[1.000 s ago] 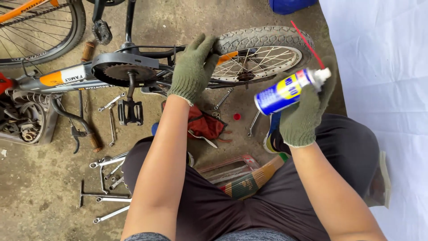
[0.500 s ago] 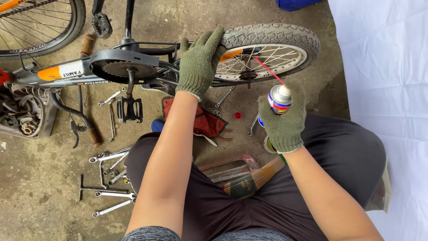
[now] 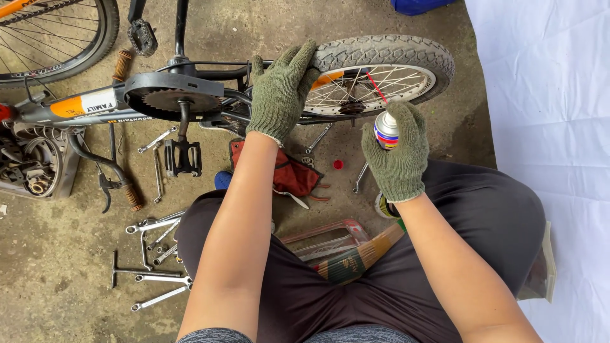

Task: The person scrubs the bicycle wheel spokes and rim with a brush, then sprays a cleaning agent onto the wheel. Finally, the person wipes the wheel and tire with a red cloth.

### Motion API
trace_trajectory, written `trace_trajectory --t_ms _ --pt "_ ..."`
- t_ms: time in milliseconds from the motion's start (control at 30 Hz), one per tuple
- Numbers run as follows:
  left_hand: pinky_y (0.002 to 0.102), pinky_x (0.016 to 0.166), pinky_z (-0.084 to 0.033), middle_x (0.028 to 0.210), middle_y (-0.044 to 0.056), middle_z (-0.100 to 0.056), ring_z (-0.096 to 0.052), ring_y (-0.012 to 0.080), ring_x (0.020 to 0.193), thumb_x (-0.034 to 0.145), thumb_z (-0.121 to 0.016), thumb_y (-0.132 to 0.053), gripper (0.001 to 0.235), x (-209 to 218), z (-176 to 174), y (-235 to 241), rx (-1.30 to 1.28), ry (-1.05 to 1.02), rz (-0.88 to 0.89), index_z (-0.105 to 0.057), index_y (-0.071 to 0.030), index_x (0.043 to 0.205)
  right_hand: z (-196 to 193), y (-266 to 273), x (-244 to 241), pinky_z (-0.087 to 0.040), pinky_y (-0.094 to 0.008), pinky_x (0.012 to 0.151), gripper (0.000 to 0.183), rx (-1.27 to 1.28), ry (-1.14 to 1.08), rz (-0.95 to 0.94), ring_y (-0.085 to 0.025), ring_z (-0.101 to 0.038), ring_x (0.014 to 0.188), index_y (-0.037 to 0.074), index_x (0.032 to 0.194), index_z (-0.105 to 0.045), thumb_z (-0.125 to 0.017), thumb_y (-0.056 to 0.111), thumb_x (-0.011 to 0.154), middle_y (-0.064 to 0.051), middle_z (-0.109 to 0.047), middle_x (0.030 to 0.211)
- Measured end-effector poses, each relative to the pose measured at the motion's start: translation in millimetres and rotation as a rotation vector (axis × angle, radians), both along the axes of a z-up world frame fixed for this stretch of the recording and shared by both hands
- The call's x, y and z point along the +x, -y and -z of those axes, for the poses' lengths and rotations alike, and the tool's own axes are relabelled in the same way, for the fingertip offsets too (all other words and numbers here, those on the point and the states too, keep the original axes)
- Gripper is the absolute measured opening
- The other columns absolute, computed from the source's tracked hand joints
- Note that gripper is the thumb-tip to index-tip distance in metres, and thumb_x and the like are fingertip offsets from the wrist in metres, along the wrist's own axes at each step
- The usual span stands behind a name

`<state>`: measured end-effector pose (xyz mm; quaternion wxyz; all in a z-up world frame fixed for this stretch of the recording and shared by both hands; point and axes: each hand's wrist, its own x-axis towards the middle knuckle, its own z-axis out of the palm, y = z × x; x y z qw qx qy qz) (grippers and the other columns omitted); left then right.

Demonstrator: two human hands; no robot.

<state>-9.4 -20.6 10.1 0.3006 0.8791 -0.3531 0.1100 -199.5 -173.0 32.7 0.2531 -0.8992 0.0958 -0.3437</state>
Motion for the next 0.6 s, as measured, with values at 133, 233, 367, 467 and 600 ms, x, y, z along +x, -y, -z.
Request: trace_trajectory --t_ms 133,233,367,467,600 --pt "0.076 0.108 -0.034 0.131 0.005 -0.072 -0.075 0.0309 0.108 0.102 -0.067 -0.032 0.039 -0.3 0.4 0.2 -0.007 0.008 -0.004 -0.061 -0.02 0.139 1.8 3.2 3.7 -0.057 -0.044 0.097 0.058 0.006 -0.002 0.024 -0.036 -0.065 0.113 0.003 0.133 -0.054 -0.085 0.002 0.084 -0.018 -0.06 0.128" --pt "0.076 0.109 -0.031 0.131 0.004 -0.072 -0.074 0.0302 0.109 0.103 -0.065 -0.032 0.038 -1.2 -1.7 0.4 -0.007 -0.023 0.003 -0.06 -0.021 0.139 1.9 4.0 5.2 -0.056 -0.043 0.098 0.057 0.034 -0.003 0.012 -0.035 -0.064 0.113 0.004 0.133 -0.053 -0.084 0.002 0.086 -0.017 -0.058 0.128" --pt "0.076 0.111 -0.029 0.133 0.006 -0.073 -0.074 0.0318 0.112 0.103 -0.065 -0.035 0.039 -0.6 0.2 0.1 -0.015 -0.004 -0.008 -0.061 -0.021 0.139 6.7 6.6 6.5 -0.057 -0.043 0.099 0.059 0.016 -0.006 0.027 -0.035 -0.064 0.115 0.005 0.135 -0.052 -0.085 0.004 0.086 -0.017 -0.058 0.13" --pt "0.078 0.11 -0.028 0.133 0.005 -0.072 -0.074 0.0312 0.113 0.103 -0.065 -0.035 0.039 -0.3 -0.9 0.3 -0.007 -0.017 -0.01 -0.061 -0.021 0.139 4.7 6.7 7.1 -0.057 -0.044 0.1 0.058 0.015 0.001 0.042 -0.035 -0.064 0.114 0.004 0.134 -0.052 -0.085 0.004 0.086 -0.018 -0.059 0.129" --pt "0.077 0.111 -0.029 0.134 0.004 -0.072 -0.072 0.0298 0.116 0.102 -0.065 -0.034 0.039 -0.8 -2.7 1.2 -0.002 -0.038 -0.015 -0.062 -0.021 0.139 4.8 6.8 6.9 -0.056 -0.043 0.101 0.057 0.027 0.019 0.044 -0.035 -0.065 0.113 0.001 0.132 -0.053 -0.085 0.003 0.085 -0.019 -0.06 0.129"
